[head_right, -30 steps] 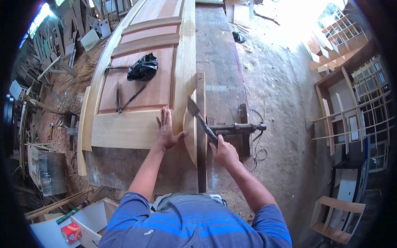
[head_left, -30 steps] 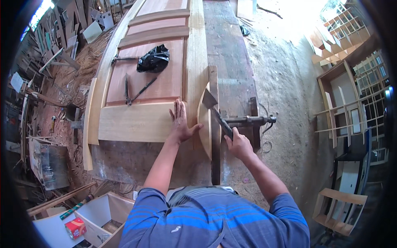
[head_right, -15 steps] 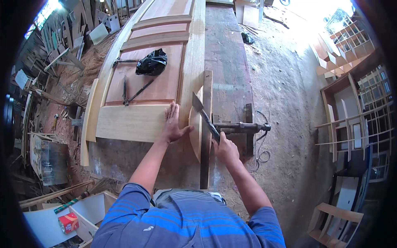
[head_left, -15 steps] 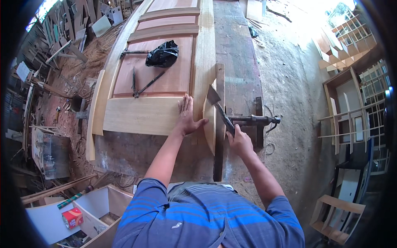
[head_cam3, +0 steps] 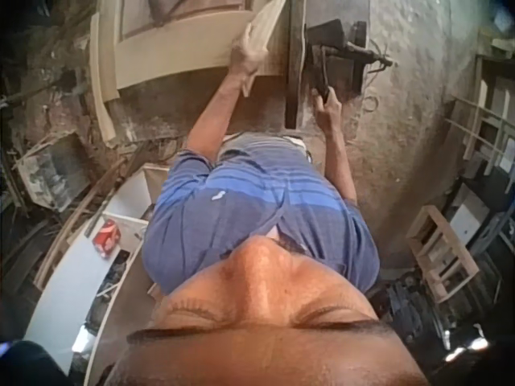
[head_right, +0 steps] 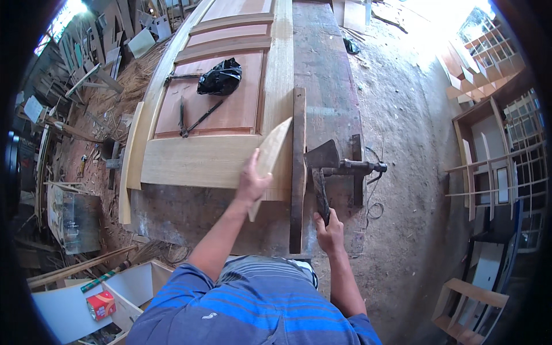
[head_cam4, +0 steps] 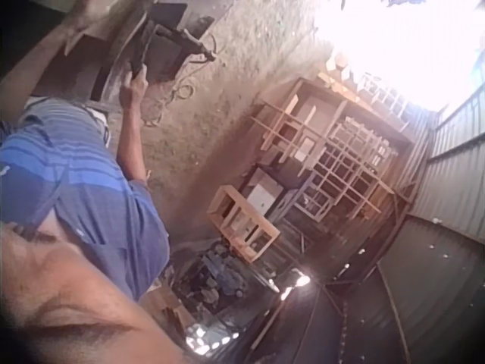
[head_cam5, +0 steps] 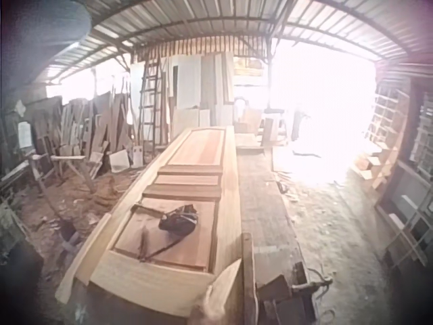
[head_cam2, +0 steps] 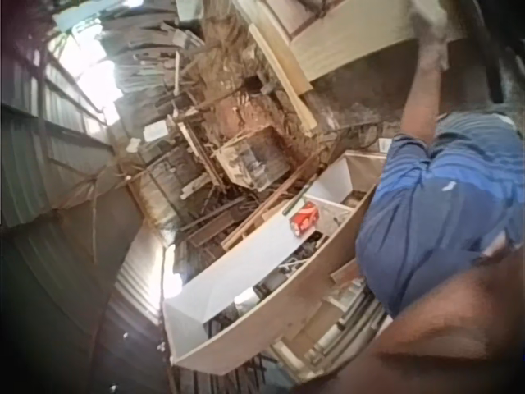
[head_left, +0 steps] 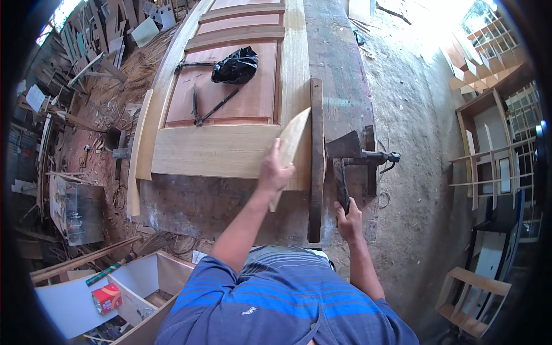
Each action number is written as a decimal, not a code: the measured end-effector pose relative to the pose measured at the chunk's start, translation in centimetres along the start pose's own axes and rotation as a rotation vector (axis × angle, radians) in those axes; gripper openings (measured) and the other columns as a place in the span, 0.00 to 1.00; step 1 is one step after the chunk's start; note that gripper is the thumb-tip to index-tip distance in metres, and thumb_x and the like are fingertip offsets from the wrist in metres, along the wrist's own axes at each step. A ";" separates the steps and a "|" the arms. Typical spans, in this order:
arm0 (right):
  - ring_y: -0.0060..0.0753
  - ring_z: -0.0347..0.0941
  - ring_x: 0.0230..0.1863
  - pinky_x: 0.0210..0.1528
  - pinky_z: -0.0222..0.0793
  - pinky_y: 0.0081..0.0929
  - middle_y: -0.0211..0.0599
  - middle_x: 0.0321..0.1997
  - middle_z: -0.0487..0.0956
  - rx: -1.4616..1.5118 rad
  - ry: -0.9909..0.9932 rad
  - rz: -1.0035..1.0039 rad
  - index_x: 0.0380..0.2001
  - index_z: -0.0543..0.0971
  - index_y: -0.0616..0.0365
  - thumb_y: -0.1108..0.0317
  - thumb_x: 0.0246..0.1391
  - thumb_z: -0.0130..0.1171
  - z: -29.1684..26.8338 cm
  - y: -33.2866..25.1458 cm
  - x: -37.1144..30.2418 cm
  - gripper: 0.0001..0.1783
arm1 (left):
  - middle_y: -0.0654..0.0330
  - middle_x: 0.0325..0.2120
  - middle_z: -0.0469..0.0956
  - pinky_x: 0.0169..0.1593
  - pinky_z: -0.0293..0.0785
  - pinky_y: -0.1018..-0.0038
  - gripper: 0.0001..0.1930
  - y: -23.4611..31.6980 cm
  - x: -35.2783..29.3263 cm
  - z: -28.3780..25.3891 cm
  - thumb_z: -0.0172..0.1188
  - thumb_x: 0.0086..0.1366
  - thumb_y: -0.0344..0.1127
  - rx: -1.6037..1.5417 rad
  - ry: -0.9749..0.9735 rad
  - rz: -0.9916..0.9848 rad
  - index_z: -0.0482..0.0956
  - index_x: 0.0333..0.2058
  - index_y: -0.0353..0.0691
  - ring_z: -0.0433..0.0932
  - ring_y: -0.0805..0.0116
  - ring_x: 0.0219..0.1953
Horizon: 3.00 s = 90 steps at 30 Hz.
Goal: The person unclamps a wooden door, shapes wooden pieces and the door frame with an axe, adjusts the clamps, and hammers nails into the frame.
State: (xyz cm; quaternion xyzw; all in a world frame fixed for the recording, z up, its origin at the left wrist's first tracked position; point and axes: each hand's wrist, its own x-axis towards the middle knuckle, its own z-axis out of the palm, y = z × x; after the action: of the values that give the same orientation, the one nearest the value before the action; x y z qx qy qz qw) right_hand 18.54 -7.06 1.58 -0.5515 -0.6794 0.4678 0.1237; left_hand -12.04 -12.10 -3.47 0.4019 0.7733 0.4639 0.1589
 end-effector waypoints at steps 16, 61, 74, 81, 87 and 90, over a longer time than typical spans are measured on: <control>0.57 0.86 0.33 0.37 0.78 0.45 0.53 0.31 0.85 0.000 0.169 -0.197 0.59 0.79 0.55 0.55 0.71 0.66 11.5 -7.1 -6.8 0.21 | 0.49 0.61 0.80 0.81 0.57 0.51 0.32 -6.2 2.0 -17.1 0.67 0.55 0.35 0.476 -0.345 0.091 0.76 0.62 0.42 0.75 0.44 0.68; 0.72 0.84 0.44 0.41 0.78 0.58 0.61 0.36 0.86 -0.030 0.387 -0.046 0.58 0.74 0.57 0.60 0.70 0.65 19.1 -6.3 -13.8 0.21 | 0.49 0.79 0.57 0.84 0.37 0.42 0.54 -9.9 8.7 -20.3 0.74 0.57 0.63 0.856 -0.498 0.520 0.63 0.76 0.45 0.53 0.50 0.82; 0.54 0.88 0.37 0.40 0.81 0.43 0.54 0.34 0.86 0.080 0.394 -0.086 0.55 0.78 0.61 0.62 0.68 0.70 19.7 -11.1 -10.1 0.20 | 0.39 0.83 0.36 0.83 0.24 0.41 0.49 -11.5 3.7 -13.8 0.54 0.73 0.55 0.550 -0.205 0.439 0.43 0.82 0.36 0.29 0.40 0.85; 0.75 0.83 0.38 0.39 0.78 0.63 0.65 0.34 0.85 -0.372 0.232 -0.040 0.56 0.71 0.62 0.61 0.71 0.63 20.6 -6.9 -9.2 0.21 | 0.36 0.82 0.39 0.82 0.26 0.35 0.51 -10.7 3.8 -13.5 0.58 0.67 0.53 0.555 -0.143 0.477 0.48 0.80 0.32 0.30 0.36 0.84; 0.76 0.82 0.39 0.41 0.76 0.67 0.65 0.35 0.85 -0.372 0.210 0.061 0.55 0.71 0.61 0.56 0.71 0.61 21.6 -7.6 -9.5 0.21 | 0.36 0.82 0.41 0.82 0.25 0.34 0.48 -11.3 3.3 -13.5 0.56 0.66 0.51 0.545 -0.133 0.514 0.51 0.79 0.33 0.32 0.36 0.84; 0.76 0.82 0.39 0.40 0.77 0.63 0.62 0.35 0.86 -0.248 0.235 -0.061 0.55 0.72 0.61 0.58 0.71 0.63 20.7 -8.7 -9.8 0.21 | 0.36 0.82 0.40 0.82 0.25 0.34 0.49 -11.7 3.2 -13.3 0.57 0.65 0.53 0.600 -0.108 0.495 0.53 0.78 0.31 0.32 0.36 0.84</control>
State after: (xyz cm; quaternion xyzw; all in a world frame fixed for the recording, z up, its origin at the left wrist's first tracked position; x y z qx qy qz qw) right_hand 2.38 -25.50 0.70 -0.5927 -0.7292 0.3086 0.1473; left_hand -27.82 -20.34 -6.08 0.6289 0.7446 0.2196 -0.0418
